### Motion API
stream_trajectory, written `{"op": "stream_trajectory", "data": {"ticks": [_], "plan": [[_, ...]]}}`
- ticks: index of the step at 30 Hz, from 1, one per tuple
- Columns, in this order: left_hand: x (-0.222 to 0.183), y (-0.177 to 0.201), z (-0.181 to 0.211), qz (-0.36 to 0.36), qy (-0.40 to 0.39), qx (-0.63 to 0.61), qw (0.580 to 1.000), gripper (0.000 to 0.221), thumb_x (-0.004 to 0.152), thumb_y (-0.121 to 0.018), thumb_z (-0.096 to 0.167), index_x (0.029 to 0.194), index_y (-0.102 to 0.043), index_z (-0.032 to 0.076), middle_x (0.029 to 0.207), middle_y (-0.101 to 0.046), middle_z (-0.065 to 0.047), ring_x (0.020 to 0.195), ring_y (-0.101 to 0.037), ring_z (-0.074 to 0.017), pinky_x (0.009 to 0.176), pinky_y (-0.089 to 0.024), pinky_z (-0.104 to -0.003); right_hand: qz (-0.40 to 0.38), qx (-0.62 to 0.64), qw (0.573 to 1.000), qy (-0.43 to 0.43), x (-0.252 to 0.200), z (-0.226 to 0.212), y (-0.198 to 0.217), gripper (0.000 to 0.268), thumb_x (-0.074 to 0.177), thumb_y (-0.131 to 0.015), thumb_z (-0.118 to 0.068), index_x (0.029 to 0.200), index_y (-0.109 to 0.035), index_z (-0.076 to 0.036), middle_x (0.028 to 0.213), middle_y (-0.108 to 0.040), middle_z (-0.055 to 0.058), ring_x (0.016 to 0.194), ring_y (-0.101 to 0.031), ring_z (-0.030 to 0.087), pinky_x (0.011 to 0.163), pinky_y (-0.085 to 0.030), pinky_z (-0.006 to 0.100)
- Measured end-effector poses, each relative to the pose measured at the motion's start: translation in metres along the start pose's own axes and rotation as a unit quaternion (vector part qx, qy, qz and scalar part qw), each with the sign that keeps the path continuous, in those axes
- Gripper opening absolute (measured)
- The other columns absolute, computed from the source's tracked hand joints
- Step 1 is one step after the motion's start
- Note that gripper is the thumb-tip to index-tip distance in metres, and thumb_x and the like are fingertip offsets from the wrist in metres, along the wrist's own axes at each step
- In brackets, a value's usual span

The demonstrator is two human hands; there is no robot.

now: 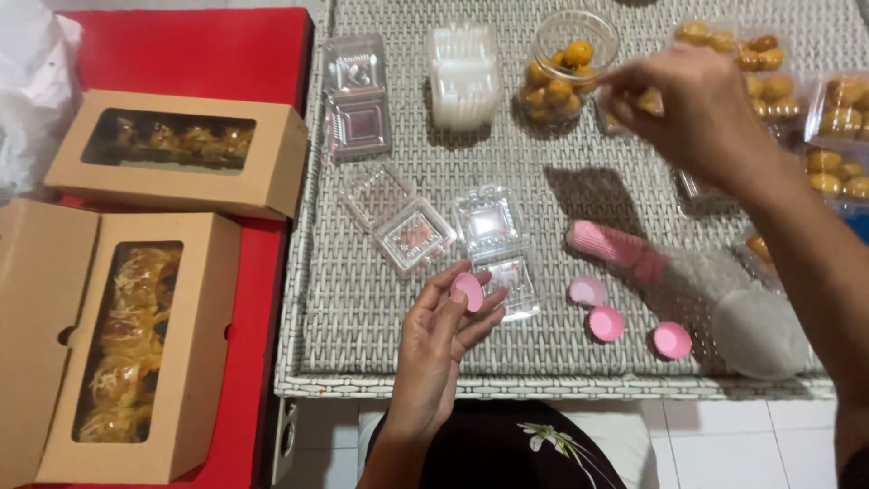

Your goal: Placing small round pastries into paper cups and plastic containers for packaging

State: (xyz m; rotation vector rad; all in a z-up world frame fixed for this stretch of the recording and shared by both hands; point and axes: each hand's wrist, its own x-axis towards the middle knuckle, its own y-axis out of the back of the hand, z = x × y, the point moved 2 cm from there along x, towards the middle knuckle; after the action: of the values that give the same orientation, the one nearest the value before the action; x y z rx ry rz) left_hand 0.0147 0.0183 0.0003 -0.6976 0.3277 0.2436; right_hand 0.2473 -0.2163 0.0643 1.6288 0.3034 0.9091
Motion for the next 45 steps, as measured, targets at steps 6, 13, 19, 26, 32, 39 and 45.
{"op": "stream_trajectory", "data": {"ticks": [6,13,19,26,32,39,45], "plan": [[0.0,0.01,0.009,-0.004,-0.013,-0.024,1.0,0.05,0.092,-0.062,0.02,0.138,-0.057,0.0,0.14,-0.063,-0.03,0.113,-0.073,-0.0378,0.094,-0.062,-0.041,-0.136,0.067,0.985,-0.081,0.085,0.008,-0.02,0.028,0.1,-0.074,-0.012,0.126,-0.074,-0.003,0.106,-0.078,0.016,0.086,-0.074,0.026,0.078,-0.059,0.038],[0.003,0.025,0.014,0.009,-0.013,-0.026,1.0,0.046,0.094,-0.058,0.018,0.136,-0.058,0.0,0.137,-0.066,-0.029,0.112,-0.073,-0.0375,0.097,-0.061,-0.043,-0.277,0.139,0.916,-0.254,0.119,0.004,-0.022,0.029,0.107,-0.061,-0.022,0.129,-0.068,-0.004,0.124,-0.07,0.021,0.104,-0.067,0.033,0.089,-0.056,0.043],[0.012,0.033,0.014,0.007,-0.016,-0.031,0.999,0.046,0.093,-0.06,0.02,0.134,-0.059,0.0,0.137,-0.065,-0.03,0.111,-0.074,-0.0386,0.096,-0.062,-0.043,-0.322,0.059,0.919,-0.221,0.132,0.013,-0.041,0.027,0.099,-0.07,-0.017,0.125,-0.074,-0.008,0.124,-0.074,0.013,0.103,-0.07,0.028,0.089,-0.059,0.038],[0.016,0.037,0.013,0.017,0.001,-0.046,0.999,0.047,0.093,-0.061,0.02,0.135,-0.058,-0.001,0.136,-0.066,-0.03,0.111,-0.073,-0.0389,0.098,-0.061,-0.045,-0.373,0.006,0.9,-0.226,0.14,0.024,-0.056,0.037,0.09,-0.074,-0.021,0.127,-0.077,-0.019,0.123,-0.076,0.011,0.106,-0.069,0.034,0.087,-0.053,0.046],[0.02,0.04,0.011,0.016,-0.002,-0.033,0.999,0.049,0.093,-0.061,0.021,0.137,-0.057,0.0,0.135,-0.066,-0.029,0.113,-0.073,-0.0406,0.099,-0.061,-0.047,-0.393,-0.009,0.891,-0.228,0.141,0.016,-0.058,0.035,0.098,-0.07,-0.02,0.133,-0.071,-0.016,0.12,-0.076,0.014,0.096,-0.067,0.032,0.084,-0.055,0.039],[0.021,0.037,0.013,0.018,-0.001,-0.034,0.999,0.05,0.095,-0.059,0.02,0.14,-0.056,0.0,0.14,-0.063,-0.029,0.114,-0.072,-0.0391,0.098,-0.061,-0.045,-0.386,-0.045,0.905,-0.17,0.137,0.041,-0.073,0.036,0.1,-0.061,-0.023,0.136,-0.068,-0.021,0.125,-0.077,0.008,0.097,-0.074,0.031,0.082,-0.061,0.039],[0.02,0.034,0.018,0.026,-0.008,-0.068,0.997,0.049,0.094,-0.058,0.017,0.139,-0.055,-0.003,0.137,-0.063,-0.029,0.113,-0.07,-0.0414,0.098,-0.06,-0.044,-0.36,-0.012,0.908,-0.213,0.129,0.051,-0.06,0.03,0.099,-0.072,-0.024,0.129,-0.077,-0.022,0.108,-0.082,0.016,0.082,-0.068,0.033,0.064,-0.045,0.037]]}}
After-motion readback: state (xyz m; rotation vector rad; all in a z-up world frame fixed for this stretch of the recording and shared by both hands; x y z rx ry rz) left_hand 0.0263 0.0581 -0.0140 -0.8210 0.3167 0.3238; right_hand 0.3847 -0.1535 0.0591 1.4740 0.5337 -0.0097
